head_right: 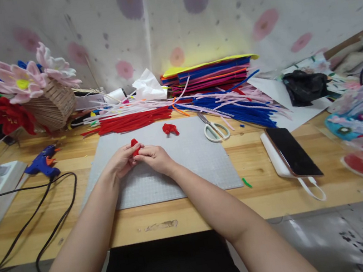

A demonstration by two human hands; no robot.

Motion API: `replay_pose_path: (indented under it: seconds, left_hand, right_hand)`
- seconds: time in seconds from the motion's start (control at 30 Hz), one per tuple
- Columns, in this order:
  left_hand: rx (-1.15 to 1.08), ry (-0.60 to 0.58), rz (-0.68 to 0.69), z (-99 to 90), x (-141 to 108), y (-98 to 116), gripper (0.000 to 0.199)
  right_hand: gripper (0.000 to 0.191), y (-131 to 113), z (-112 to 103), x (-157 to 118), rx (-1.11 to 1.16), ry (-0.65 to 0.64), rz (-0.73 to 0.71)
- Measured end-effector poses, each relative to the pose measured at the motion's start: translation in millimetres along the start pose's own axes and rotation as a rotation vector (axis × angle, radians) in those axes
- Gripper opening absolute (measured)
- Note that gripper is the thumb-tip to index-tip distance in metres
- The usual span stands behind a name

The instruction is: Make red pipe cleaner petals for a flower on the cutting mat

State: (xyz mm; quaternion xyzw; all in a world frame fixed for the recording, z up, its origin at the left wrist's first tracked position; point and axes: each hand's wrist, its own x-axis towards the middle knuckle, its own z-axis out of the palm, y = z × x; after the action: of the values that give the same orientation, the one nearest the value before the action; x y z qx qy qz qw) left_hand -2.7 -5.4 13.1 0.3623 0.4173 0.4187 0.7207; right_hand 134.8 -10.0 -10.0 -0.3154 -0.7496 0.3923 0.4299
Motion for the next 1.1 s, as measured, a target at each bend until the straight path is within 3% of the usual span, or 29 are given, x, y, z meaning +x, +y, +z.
replay_pose_path:
  seconds: [0.17,0.27,0.37,0.5,0.6,0.83,1.0,1.1]
  left_hand:
    - [0.025,0.008,-0.050,-0.6,-3,1,0.024]
    - [0.030,0.034,0.011,1.6,-4,2,0.031]
    - [0.073,0.114,0.152,2.2,-1,3,0.034]
    - [0.382,0.348,0.426,-0.9,5,-2,0.019]
    - [0.495,0.412,0.510,-1.2,9,-5,0.015]
    - [0.429,0.365,0.525,1.1,5,0,0.017]
    - [0.302,0.145,0.230,-2.0,-4,6,0.034]
    - [0.219,0.092,0.205,1.0,-7,7,0.036]
  right_hand:
    - [0.023,-4,1,0,-0.003,-0.018,0.026]
    - [0.023,-4,0,3,0.001,-0.040,0.049]
    - [0.019,1,-1,6,0.010,-0.072,0.076]
    - [0.016,12,-3,6,-0.095,-0.075,0.097]
    - [0.016,15,-4,5,-0.117,-0.051,0.096]
    - [0.023,2,3,3,0.145,-0.020,0.196]
    - [0.026,-1,5,4,0.267,-0.067,0.257]
    - [0.027,-2,3,5,0.279,-0.053,0.261]
